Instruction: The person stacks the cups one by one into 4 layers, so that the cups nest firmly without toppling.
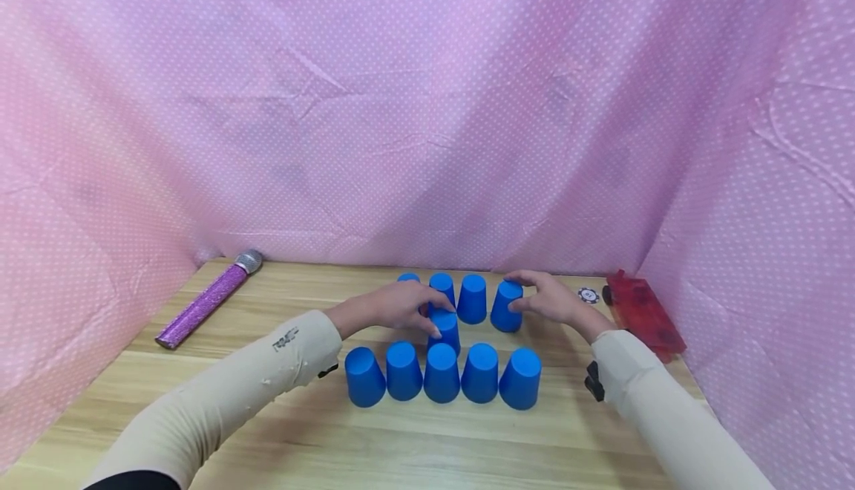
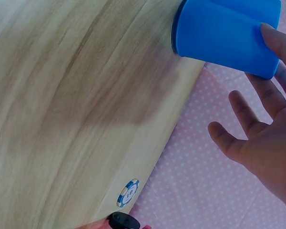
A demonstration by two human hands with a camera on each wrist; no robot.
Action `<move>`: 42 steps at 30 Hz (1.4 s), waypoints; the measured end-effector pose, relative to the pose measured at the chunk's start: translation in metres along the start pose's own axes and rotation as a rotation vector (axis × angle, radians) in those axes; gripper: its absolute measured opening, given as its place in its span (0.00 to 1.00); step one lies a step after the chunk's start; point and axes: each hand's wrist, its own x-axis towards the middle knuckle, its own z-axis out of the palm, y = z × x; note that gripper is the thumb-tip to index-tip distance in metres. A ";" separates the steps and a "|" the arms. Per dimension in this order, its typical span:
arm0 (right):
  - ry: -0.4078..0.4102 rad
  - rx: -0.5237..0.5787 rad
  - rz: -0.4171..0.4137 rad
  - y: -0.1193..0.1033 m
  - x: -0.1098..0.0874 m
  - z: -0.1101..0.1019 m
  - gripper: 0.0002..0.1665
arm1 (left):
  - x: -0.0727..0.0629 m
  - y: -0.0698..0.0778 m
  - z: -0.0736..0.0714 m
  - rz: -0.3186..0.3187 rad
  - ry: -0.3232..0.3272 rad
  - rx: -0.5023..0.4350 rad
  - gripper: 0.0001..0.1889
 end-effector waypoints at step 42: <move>0.003 0.031 -0.006 0.003 0.008 0.005 0.37 | 0.000 0.002 0.001 -0.039 -0.003 0.004 0.29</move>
